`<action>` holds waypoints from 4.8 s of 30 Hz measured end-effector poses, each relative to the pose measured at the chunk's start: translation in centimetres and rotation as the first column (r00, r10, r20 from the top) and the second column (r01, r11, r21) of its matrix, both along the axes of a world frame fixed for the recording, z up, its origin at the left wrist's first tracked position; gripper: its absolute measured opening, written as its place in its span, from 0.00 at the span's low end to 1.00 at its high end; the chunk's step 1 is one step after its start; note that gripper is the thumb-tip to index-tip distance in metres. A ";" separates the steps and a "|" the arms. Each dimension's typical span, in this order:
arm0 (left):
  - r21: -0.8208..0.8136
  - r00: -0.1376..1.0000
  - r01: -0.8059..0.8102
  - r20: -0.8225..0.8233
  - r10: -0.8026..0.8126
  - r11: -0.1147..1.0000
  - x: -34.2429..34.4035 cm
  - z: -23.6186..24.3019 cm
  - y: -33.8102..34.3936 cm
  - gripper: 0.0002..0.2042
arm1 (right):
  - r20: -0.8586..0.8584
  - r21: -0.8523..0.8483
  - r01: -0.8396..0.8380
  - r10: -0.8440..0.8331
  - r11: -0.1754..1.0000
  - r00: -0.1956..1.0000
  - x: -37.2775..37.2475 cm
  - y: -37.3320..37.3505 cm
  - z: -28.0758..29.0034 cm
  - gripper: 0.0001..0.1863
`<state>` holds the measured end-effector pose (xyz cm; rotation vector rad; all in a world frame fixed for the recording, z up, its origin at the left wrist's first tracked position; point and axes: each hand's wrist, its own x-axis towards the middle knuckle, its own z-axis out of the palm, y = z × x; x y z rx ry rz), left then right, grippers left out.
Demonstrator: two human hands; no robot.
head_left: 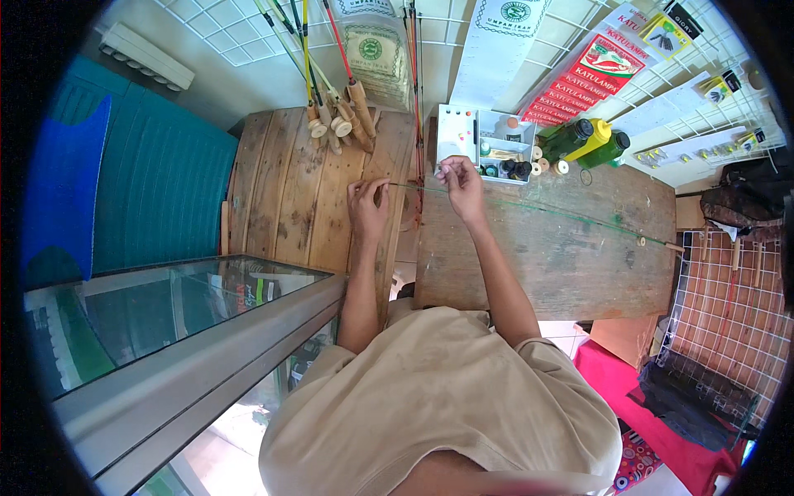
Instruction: Repair or prepare a fishing rod by threading a line and attaching a small terminal tackle component.
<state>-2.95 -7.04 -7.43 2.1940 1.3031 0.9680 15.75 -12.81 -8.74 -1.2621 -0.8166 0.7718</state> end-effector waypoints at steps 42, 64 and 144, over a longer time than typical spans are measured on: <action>0.124 0.962 0.022 -0.272 0.013 0.992 1.1 1.0 -0.3 0.07 | -0.004 -0.205 0.112 -0.115 0.972 0.993 4.3 -5.8 -2.7 0.07; 0.149 0.881 0.438 -0.268 -0.390 0.887 9.6 -0.8 -4.1 0.07 | 0.171 -0.165 0.176 -0.147 0.971 0.974 4.9 -6.3 -3.7 0.06; 0.089 0.997 -0.027 -0.070 0.033 0.996 0.8 0.2 0.0 0.08 | 0.381 -0.155 0.277 -0.202 0.948 0.902 1.7 -3.0 1.0 0.04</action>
